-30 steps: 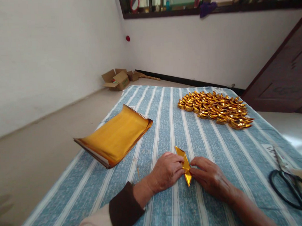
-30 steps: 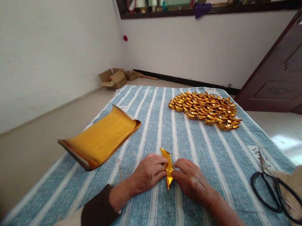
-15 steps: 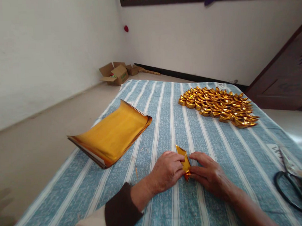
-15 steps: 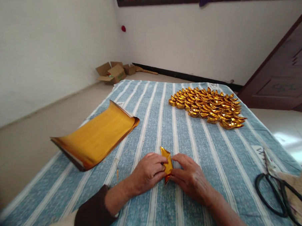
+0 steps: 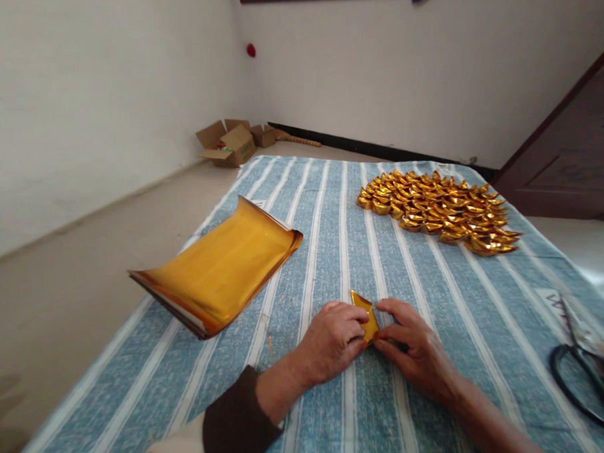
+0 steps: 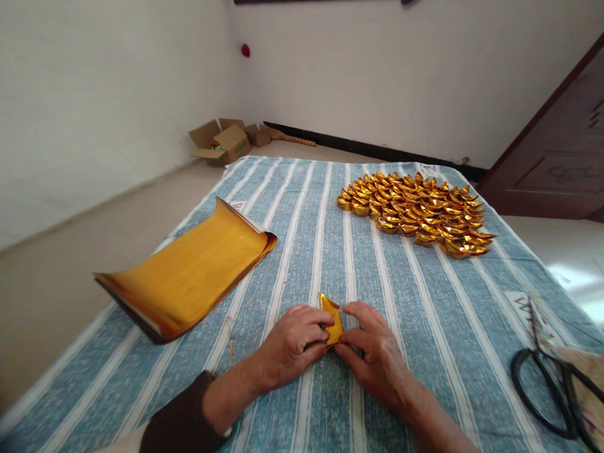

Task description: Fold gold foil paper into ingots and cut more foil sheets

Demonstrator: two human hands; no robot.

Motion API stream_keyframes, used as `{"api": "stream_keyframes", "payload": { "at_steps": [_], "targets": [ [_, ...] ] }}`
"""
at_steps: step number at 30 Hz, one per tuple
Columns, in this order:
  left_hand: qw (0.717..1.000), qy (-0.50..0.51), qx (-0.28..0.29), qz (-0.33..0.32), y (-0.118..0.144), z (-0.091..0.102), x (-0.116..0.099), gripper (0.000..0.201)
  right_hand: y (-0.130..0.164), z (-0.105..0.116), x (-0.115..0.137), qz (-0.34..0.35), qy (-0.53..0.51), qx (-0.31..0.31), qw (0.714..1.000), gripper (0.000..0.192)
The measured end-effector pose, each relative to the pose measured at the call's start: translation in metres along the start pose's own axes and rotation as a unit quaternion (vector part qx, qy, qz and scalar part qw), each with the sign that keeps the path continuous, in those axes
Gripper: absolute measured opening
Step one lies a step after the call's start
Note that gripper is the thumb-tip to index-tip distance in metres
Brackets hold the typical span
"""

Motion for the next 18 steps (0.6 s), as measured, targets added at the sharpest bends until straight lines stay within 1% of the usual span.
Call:
{"api": "stream_keyframes", "payload": {
  "at_steps": [8,14,18],
  "targets": [
    [0.999,0.043,-0.001,0.007,-0.001,0.003,0.001,0.008,-0.001,-0.004,-0.001,-0.027,-0.005,-0.028,0.999,0.014],
    [0.997,0.069,-0.018,0.017,-0.002,0.010,0.000,0.021,0.000,-0.008,-0.003,-0.052,-0.016,-0.023,0.998,0.014],
    [0.996,0.081,-0.013,0.036,-0.005,0.012,0.000,0.015,0.002,-0.010,-0.003,-0.061,-0.024,-0.038,0.997,0.014]
  ]
}}
Point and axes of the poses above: each hand's wrist, its own y-axis away from the middle knuckle, its own z-axis out of the back of the hand, x = y × z, the point moved 5 cm from there along -y, towards the middle knuckle, and after that the axes turned 7 degrees about -z, right-handed, at the moved point
